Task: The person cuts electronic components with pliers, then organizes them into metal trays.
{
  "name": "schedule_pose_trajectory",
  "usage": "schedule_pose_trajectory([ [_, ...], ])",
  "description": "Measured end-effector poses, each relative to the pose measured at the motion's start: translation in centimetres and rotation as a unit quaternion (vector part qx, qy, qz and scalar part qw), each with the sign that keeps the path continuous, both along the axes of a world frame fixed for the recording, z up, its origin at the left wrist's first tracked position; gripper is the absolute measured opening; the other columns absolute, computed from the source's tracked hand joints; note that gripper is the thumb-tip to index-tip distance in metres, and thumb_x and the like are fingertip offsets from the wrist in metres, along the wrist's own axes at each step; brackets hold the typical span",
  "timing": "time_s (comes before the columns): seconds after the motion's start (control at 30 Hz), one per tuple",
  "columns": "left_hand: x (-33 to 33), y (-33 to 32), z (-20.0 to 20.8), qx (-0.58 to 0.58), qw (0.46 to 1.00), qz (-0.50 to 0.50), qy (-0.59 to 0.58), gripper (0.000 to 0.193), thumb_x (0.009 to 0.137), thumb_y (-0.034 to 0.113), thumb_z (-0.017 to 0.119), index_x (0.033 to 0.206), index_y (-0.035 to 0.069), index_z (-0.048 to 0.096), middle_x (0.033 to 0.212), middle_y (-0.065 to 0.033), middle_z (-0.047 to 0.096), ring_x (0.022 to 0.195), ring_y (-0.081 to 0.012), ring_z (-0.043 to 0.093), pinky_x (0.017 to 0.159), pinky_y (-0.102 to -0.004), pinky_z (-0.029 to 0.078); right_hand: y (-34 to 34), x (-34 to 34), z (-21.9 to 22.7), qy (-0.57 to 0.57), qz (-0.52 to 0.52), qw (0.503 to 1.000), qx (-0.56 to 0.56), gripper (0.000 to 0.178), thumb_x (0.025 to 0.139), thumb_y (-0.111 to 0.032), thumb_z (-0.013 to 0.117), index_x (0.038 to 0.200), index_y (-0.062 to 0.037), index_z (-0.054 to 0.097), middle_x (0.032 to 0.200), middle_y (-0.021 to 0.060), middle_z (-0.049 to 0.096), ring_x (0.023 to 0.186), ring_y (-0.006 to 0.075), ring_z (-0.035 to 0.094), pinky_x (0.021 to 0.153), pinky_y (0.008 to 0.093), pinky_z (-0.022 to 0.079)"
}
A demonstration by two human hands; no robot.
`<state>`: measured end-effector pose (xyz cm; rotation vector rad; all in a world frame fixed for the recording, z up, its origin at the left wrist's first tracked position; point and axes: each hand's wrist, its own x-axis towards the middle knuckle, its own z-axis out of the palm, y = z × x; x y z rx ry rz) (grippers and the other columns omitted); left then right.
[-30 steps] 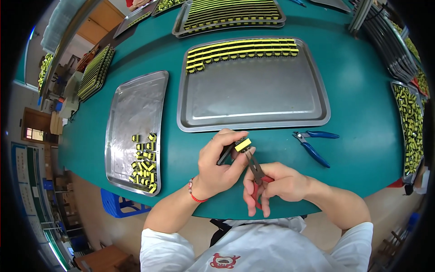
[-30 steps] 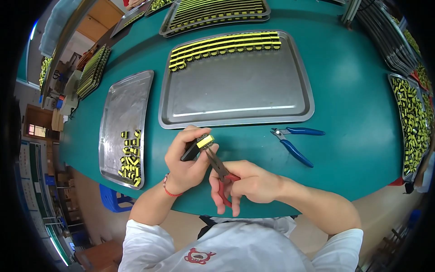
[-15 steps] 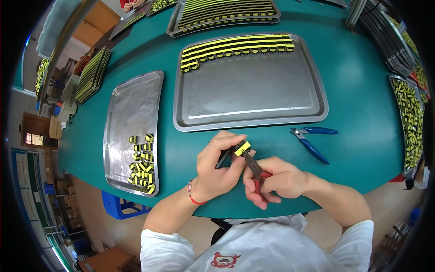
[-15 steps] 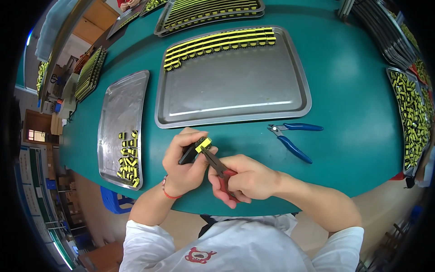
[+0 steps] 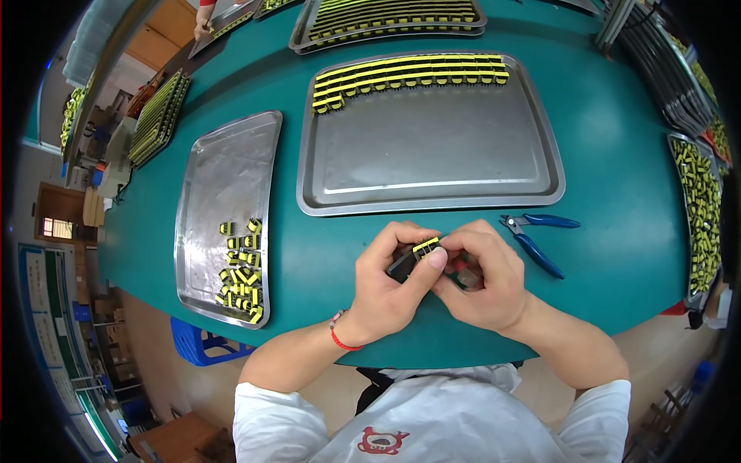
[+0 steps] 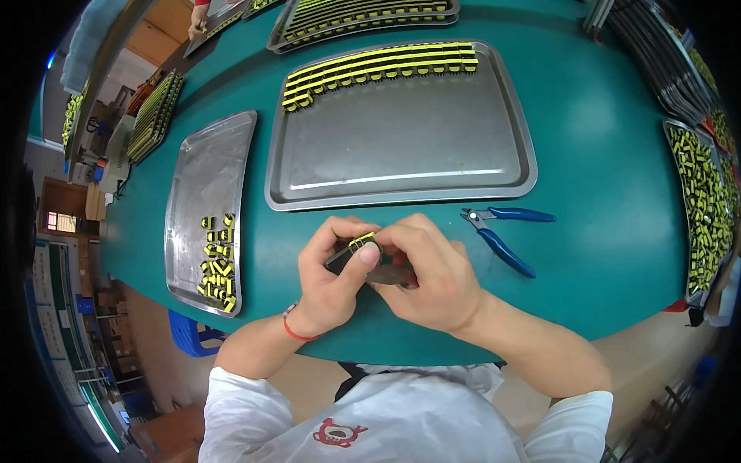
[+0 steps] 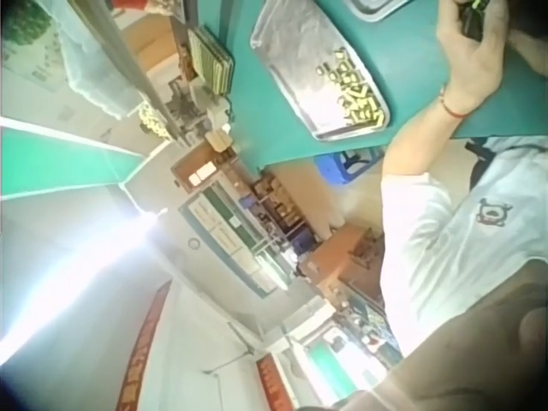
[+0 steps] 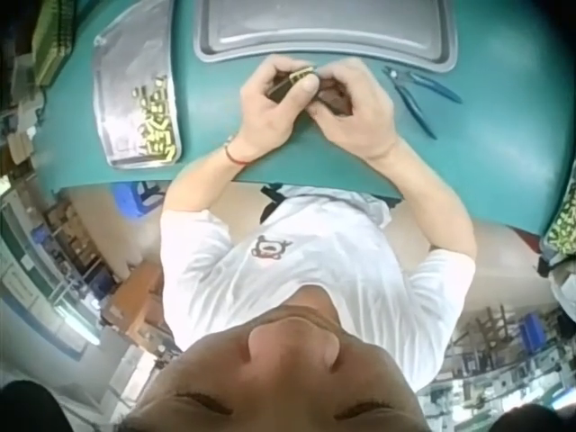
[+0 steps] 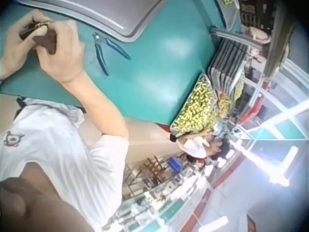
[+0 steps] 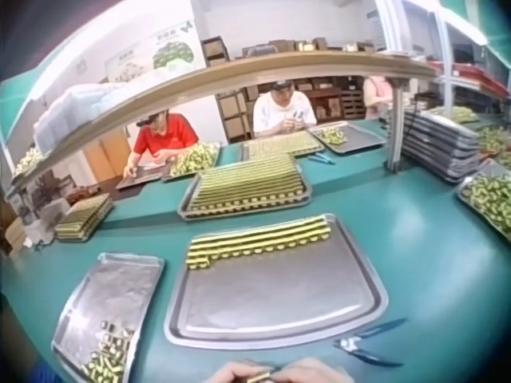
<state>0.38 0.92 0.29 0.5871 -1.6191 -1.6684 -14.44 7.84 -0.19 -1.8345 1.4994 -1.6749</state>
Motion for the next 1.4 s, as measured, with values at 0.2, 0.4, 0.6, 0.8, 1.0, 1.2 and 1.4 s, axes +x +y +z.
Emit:
schedule_pose_trajectory([
  [0.2, 0.0, -0.3, 0.0, 0.289, 0.944, -0.039, 0.152, 0.039, 0.103, 0.036, 0.046, 0.114, 0.000, 0.057, 0.109, -0.0115, 0.063, 0.099, -0.0144, 0.062, 0.083, -0.0304, 0.051, 0.5, -0.2, 0.8, -0.018, 0.013, 1.000, 0.001, 0.040, 0.076, 0.007, 0.074, 0.111, 0.0022, 0.054, 0.091, 0.0120, 0.066, 0.068, 0.0127, 0.063, 0.054, 0.0235, 0.048],
  [0.4, 0.0, -1.9, 0.3, 0.415, 0.871, -0.078, 0.250, 0.067, 0.099, 0.057, 0.034, 0.129, 0.001, 0.051, 0.126, -0.0205, 0.058, 0.122, -0.0381, 0.053, 0.106, -0.0513, 0.041, 1.8, 1.0, 0.9, -0.190, 0.092, 0.968, 0.134, 0.035, 0.086, 0.005, 0.068, 0.117, 0.0053, 0.053, 0.091, 0.0129, 0.068, 0.071, 0.0126, 0.066, 0.060, 0.0239, 0.052],
  [0.6, 0.2, -1.2, -0.1, 0.178, 0.960, -0.155, 0.151, 0.075, 0.098, 0.063, 0.031, 0.134, 0.000, 0.048, 0.132, -0.0231, 0.055, 0.132, -0.0417, 0.047, 0.111, -0.0543, 0.036, 1.0, 1.6, 0.2, -0.110, 0.058, 0.987, 0.100, 0.030, 0.086, 0.000, 0.071, 0.112, 0.0070, 0.058, 0.086, 0.0092, 0.066, 0.069, 0.0120, 0.065, 0.060, 0.0250, 0.052],
  [0.8, 0.4, -1.3, 0.1, 0.110, 0.977, -0.155, 0.095, 0.077, 0.098, 0.065, 0.032, 0.135, -0.001, 0.048, 0.132, -0.0223, 0.055, 0.133, -0.0386, 0.047, 0.109, -0.0496, 0.040, 1.3, 1.6, 0.0, -0.129, 0.034, 0.983, 0.127, 0.032, 0.082, -0.008, 0.078, 0.108, 0.0012, 0.062, 0.101, 0.0145, 0.070, 0.068, 0.0174, 0.064, 0.061, 0.0279, 0.051],
  [1.0, 0.4, -1.3, 0.2, 0.114, 0.976, -0.163, 0.090, 0.077, 0.098, 0.064, 0.032, 0.134, -0.002, 0.048, 0.131, -0.0221, 0.056, 0.132, -0.0376, 0.048, 0.108, -0.0482, 0.042, 1.5, 1.0, 0.3, -0.088, 0.060, 0.983, 0.149, 0.030, 0.084, -0.001, 0.074, 0.108, 0.0070, 0.058, 0.102, 0.0152, 0.069, 0.081, 0.0168, 0.069, 0.070, 0.0274, 0.057],
  [1.2, 0.3, -0.8, -0.3, 0.098, 0.982, -0.147, 0.071, 0.072, 0.101, 0.058, 0.031, 0.134, -0.003, 0.048, 0.129, -0.0220, 0.057, 0.129, -0.0356, 0.051, 0.106, -0.0455, 0.043, 1.4, 2.2, -0.4, -0.130, 0.015, 0.985, 0.115, 0.028, 0.081, -0.009, 0.079, 0.101, 0.0021, 0.063, 0.076, 0.0096, 0.066, 0.061, 0.0151, 0.061, 0.057, 0.0279, 0.050],
  [1.4, -0.3, -0.6, 0.0, 0.199, 0.970, -0.119, 0.067, 0.065, 0.102, 0.051, 0.031, 0.135, -0.003, 0.048, 0.127, -0.0218, 0.058, 0.125, -0.0352, 0.054, 0.105, -0.0452, 0.044, 1.0, 1.4, -0.1, -0.092, 0.029, 0.985, 0.141, 0.029, 0.085, -0.011, 0.076, 0.105, 0.0024, 0.061, 0.074, 0.0090, 0.065, 0.064, 0.0160, 0.063, 0.060, 0.0280, 0.051],
])
